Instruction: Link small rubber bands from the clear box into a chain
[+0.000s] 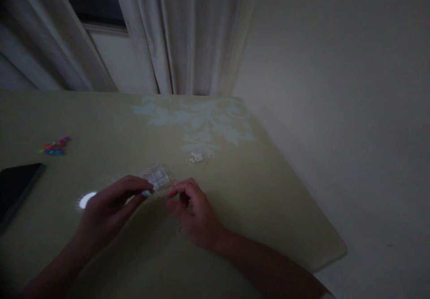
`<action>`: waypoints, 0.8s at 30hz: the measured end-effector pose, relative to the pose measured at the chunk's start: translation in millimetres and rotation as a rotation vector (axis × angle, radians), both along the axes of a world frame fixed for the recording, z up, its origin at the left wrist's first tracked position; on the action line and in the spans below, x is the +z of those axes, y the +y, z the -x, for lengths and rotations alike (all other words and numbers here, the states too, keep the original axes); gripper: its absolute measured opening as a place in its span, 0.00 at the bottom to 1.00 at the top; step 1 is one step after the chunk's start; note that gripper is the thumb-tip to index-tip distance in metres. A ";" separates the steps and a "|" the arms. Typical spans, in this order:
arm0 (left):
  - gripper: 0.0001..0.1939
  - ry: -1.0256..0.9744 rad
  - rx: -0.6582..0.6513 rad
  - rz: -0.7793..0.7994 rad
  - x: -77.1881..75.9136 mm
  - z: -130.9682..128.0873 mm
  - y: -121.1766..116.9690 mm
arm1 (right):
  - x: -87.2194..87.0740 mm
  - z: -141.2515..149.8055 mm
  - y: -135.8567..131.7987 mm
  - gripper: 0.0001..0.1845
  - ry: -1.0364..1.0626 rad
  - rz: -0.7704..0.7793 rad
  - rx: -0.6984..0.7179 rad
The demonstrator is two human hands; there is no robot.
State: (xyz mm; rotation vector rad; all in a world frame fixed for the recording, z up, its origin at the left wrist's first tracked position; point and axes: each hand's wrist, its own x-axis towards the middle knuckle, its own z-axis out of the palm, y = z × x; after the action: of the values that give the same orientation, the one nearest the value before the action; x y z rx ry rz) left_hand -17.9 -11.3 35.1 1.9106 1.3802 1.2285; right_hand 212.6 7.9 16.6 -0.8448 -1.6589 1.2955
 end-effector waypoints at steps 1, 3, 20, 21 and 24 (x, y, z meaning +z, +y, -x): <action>0.06 0.054 0.052 0.011 2.3 6.0 5.5 | -1.3 -1.2 1.2 0.15 0.006 0.007 -0.022; 0.09 0.227 0.095 0.009 6.6 17.4 16.3 | -2.6 -3.6 3.4 0.15 0.012 0.010 -0.052; 0.27 1.033 -0.106 0.124 18.5 4.3 21.8 | -5.9 -22.2 33.1 0.04 -0.449 -0.323 -0.028; 0.28 1.022 -0.100 0.119 17.0 5.6 21.4 | -7.9 -22.8 33.2 0.04 -0.481 -0.351 0.009; 0.31 0.958 -0.076 0.065 8.6 10.5 18.1 | -12.2 -23.3 31.3 0.06 -0.546 -0.429 0.108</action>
State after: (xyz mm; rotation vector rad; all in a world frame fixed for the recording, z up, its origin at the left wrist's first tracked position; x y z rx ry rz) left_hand -28.4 6.8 43.7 2.5967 1.6948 0.1605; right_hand 236.0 39.3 4.5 -0.8960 -2.3302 0.7542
